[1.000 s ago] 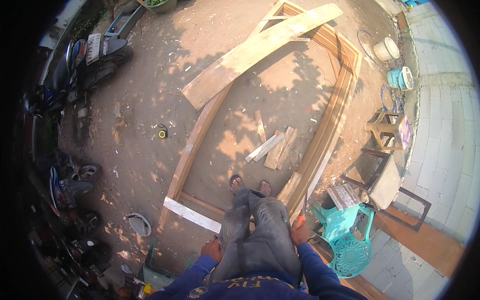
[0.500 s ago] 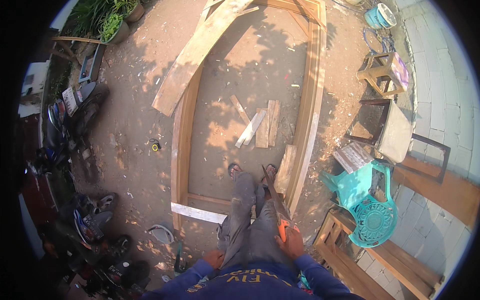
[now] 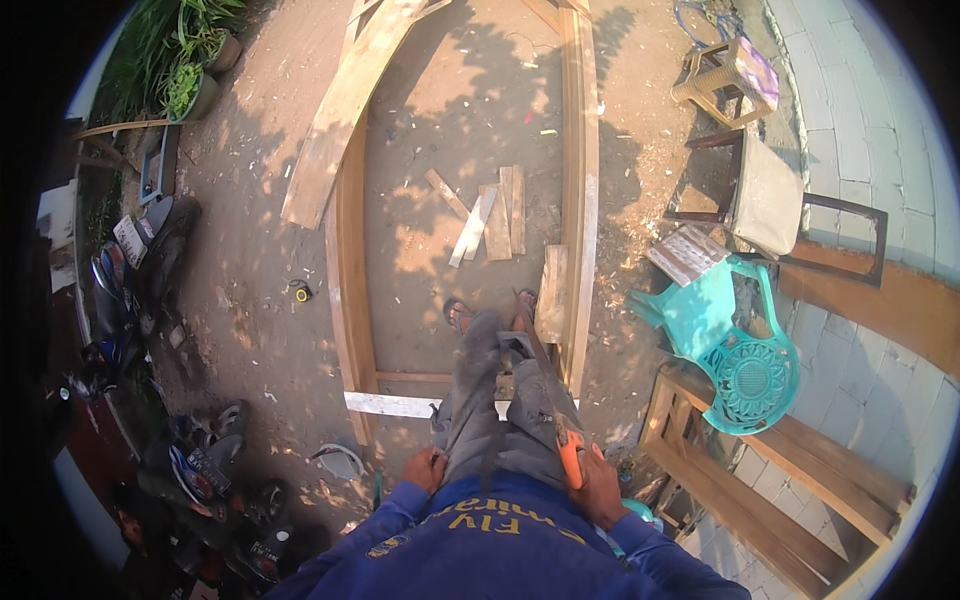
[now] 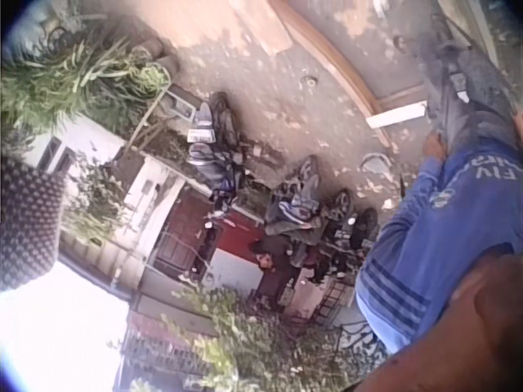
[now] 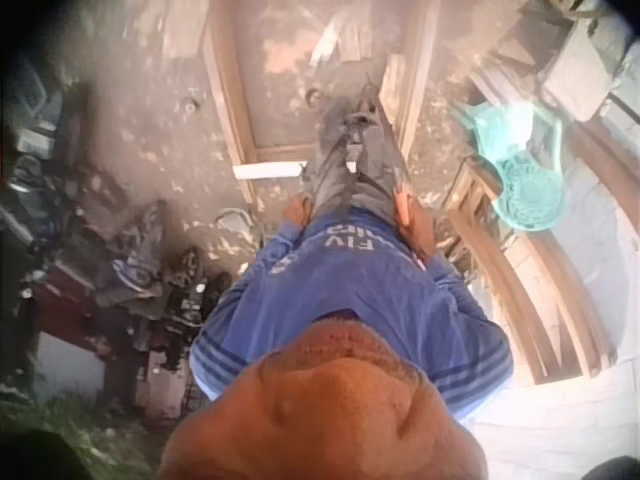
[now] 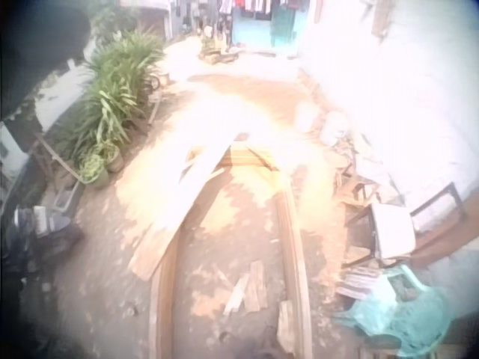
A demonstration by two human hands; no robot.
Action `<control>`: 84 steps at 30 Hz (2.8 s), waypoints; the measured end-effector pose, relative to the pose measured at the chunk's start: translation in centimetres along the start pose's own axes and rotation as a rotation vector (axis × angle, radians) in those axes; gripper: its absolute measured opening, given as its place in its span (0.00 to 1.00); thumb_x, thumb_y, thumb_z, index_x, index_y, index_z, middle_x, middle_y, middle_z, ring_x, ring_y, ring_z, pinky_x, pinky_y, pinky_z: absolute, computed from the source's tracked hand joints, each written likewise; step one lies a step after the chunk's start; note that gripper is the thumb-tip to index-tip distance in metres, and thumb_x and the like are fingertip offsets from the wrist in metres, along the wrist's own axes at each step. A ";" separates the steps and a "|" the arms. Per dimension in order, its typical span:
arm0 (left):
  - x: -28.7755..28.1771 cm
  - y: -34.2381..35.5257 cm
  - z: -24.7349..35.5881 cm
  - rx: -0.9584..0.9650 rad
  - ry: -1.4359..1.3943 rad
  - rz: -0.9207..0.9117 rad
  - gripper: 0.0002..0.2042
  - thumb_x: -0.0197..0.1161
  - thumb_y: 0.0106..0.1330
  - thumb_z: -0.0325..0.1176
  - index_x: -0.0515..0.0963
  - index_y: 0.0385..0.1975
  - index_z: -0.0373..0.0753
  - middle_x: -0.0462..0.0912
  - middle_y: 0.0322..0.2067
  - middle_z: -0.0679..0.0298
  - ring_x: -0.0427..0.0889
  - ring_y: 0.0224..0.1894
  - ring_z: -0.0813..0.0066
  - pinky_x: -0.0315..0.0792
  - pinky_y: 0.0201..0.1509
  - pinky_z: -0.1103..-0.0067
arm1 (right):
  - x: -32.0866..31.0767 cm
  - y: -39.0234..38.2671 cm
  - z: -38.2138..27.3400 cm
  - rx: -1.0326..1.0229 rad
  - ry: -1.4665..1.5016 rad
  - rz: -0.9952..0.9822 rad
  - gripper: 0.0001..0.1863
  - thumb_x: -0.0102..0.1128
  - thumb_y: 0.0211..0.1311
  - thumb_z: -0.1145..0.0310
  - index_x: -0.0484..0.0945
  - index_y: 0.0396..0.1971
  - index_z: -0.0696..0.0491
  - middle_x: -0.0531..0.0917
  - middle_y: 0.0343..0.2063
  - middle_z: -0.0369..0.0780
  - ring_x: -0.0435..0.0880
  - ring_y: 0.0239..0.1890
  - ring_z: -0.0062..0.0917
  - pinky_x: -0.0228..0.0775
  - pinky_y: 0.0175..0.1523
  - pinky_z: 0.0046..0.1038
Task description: The person saws pieces of wood, measures a wooden board with a tape measure, marks it with a pencil, and positions it onto a larger wooden frame.
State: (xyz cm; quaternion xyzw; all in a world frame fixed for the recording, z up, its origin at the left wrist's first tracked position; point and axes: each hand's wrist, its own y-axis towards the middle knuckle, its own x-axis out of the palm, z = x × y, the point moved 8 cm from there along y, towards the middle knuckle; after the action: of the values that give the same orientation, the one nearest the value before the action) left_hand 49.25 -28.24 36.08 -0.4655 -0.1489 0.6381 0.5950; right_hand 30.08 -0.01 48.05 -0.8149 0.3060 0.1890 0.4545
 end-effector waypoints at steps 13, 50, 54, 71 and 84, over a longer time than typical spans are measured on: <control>2.3 -0.2 -4.9 -0.054 0.158 -0.157 0.20 0.58 0.67 0.45 0.81 0.47 0.34 0.83 0.41 0.42 0.82 0.44 0.41 0.75 0.51 0.57 | -5.6 3.2 -13.7 -0.336 0.203 0.196 0.14 0.70 0.49 0.74 0.74 0.33 0.58 0.79 0.29 0.47 0.80 0.31 0.45 0.73 0.38 0.40; -4.1 34.0 -16.9 -0.295 -1.371 0.786 0.18 0.64 0.69 0.33 0.74 0.56 0.35 0.80 0.47 0.61 0.80 0.47 0.76 0.75 0.53 0.79 | 38.7 59.3 -0.4 -0.282 -0.394 -0.150 0.42 0.64 0.64 0.47 0.68 0.56 0.76 0.73 0.58 0.63 0.70 0.64 0.51 0.58 0.69 0.38; -5.2 37.2 -24.2 -0.290 -1.534 0.974 0.19 0.64 0.69 0.33 0.73 0.57 0.34 0.79 0.50 0.59 0.78 0.51 0.75 0.75 0.55 0.77 | 45.4 63.1 0.9 -0.138 -0.402 -0.264 0.38 0.66 0.61 0.48 0.73 0.50 0.74 0.79 0.49 0.60 0.76 0.56 0.48 0.63 0.64 0.38; 1.2 32.1 -23.8 -0.493 -1.261 0.625 0.24 0.64 0.65 0.44 0.74 0.57 0.37 0.79 0.53 0.49 0.80 0.53 0.51 0.74 0.57 0.63 | 38.5 59.7 -8.9 0.207 -0.360 -0.423 0.26 0.65 0.63 0.48 0.70 0.38 0.58 0.75 0.31 0.40 0.73 0.35 0.24 0.68 0.43 0.27; 2.0 8.3 -25.6 -0.602 -1.112 0.483 0.30 0.60 0.65 0.55 0.71 0.62 0.43 0.75 0.59 0.48 0.71 0.65 0.50 0.61 0.70 0.60 | 10.4 43.9 -20.6 -0.366 -1.030 -0.294 0.26 0.64 0.63 0.50 0.73 0.39 0.62 0.76 0.32 0.42 0.74 0.35 0.31 0.66 0.40 0.36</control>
State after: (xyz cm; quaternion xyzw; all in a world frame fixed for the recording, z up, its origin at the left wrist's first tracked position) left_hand 64.12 -37.76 15.69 -0.2336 -0.4958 0.8285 0.1149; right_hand 8.99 -38.64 25.14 -0.7172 -0.1096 0.5469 0.4178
